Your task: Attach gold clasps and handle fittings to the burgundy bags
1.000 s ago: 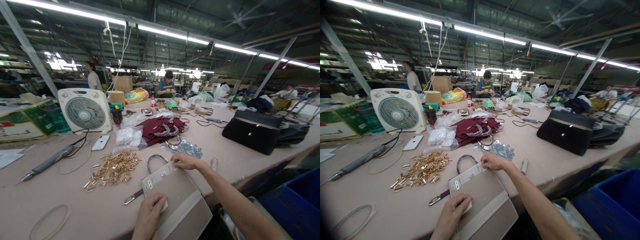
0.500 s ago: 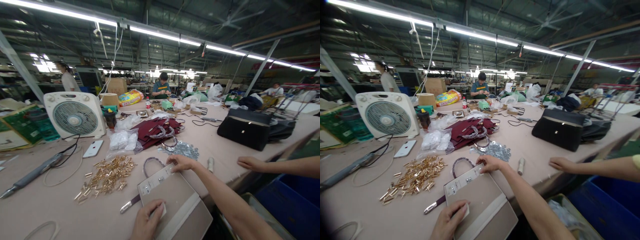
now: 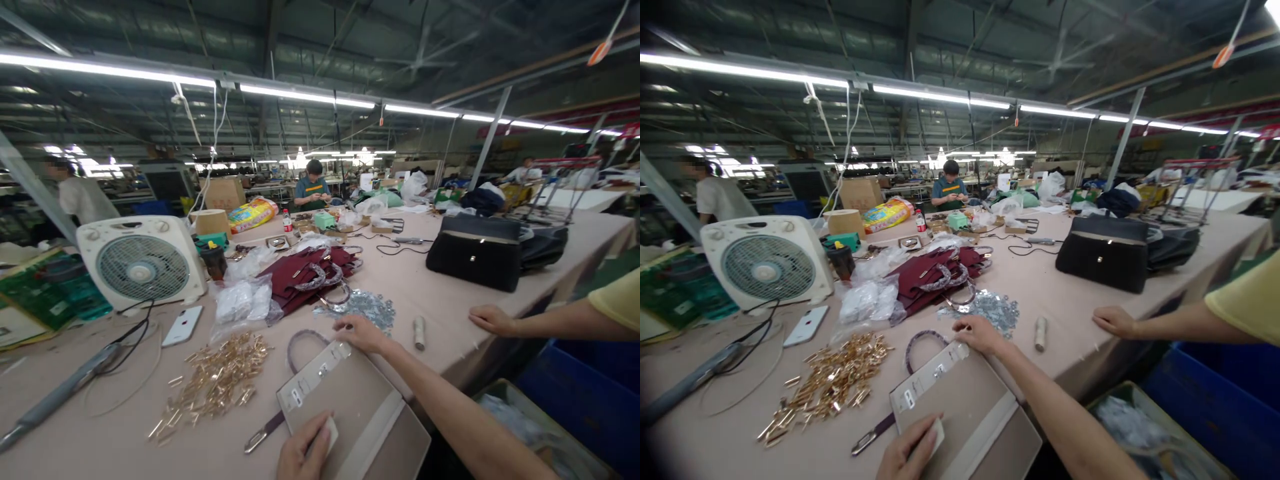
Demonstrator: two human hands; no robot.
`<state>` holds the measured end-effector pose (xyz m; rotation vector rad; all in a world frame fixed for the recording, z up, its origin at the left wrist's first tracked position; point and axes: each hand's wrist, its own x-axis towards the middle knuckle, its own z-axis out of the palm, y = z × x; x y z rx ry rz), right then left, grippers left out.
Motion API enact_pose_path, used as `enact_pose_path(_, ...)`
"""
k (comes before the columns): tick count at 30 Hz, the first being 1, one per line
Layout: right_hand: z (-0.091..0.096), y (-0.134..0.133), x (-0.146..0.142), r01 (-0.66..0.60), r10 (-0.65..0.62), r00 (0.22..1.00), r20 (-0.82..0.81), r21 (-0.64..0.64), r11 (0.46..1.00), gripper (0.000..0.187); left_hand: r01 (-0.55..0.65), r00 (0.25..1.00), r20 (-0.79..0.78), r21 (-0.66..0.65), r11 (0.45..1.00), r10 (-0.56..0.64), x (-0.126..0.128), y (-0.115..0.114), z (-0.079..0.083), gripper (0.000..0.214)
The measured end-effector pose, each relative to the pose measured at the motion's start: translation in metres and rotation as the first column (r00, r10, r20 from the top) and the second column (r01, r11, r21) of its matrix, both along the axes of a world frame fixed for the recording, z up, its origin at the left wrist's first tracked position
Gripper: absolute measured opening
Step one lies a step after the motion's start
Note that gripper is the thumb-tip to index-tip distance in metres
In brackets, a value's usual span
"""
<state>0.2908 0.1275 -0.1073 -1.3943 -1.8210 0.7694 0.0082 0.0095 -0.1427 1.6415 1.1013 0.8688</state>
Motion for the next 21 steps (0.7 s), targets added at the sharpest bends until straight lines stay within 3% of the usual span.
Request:
enact_pose_path(2,0.006,-0.012,-0.010,0.055,-0.053,0.998,-0.041,0.058,0.997,0.026,0.038,0.999,-0.002,-0.031,0.999,-0.038,-0.003,-0.003,-0.001,0.056)
enact_pose_path(4,0.014,-0.029,-0.020,0.017,-0.012,0.997,-0.073,0.071,0.997,0.025,0.073,0.997,-0.022,-0.058,0.996,-0.074,-0.006,-0.007,0.000,0.063)
enact_pose_path(6,0.023,-0.052,-0.031,-0.123,0.127,0.990,-0.065,0.062,0.990,0.023,0.077,0.996,-0.031,-0.066,0.995,-0.079,-0.007,-0.010,0.001,0.070)
enact_pose_path(9,0.032,-0.087,-0.047,-0.344,0.344,0.939,0.013,0.034,0.938,0.020,0.104,0.995,0.001,-0.084,0.991,-0.105,-0.007,-0.014,0.004,0.073)
enact_pose_path(12,0.034,-0.111,-0.064,-0.462,0.462,0.883,0.088,-0.020,0.887,0.021,0.155,0.988,0.035,-0.118,0.981,-0.152,-0.007,-0.015,0.008,0.071)
enact_pose_path(15,0.033,-0.121,-0.077,-0.477,0.483,0.866,0.130,-0.077,0.876,0.018,0.180,0.983,0.056,-0.128,0.975,-0.174,-0.009,-0.015,0.009,0.070)
enact_pose_path(21,0.031,-0.126,-0.085,-0.418,0.420,0.866,0.270,-0.070,0.906,0.015,0.184,0.983,0.042,-0.101,0.978,-0.180,-0.011,-0.018,0.011,0.065)
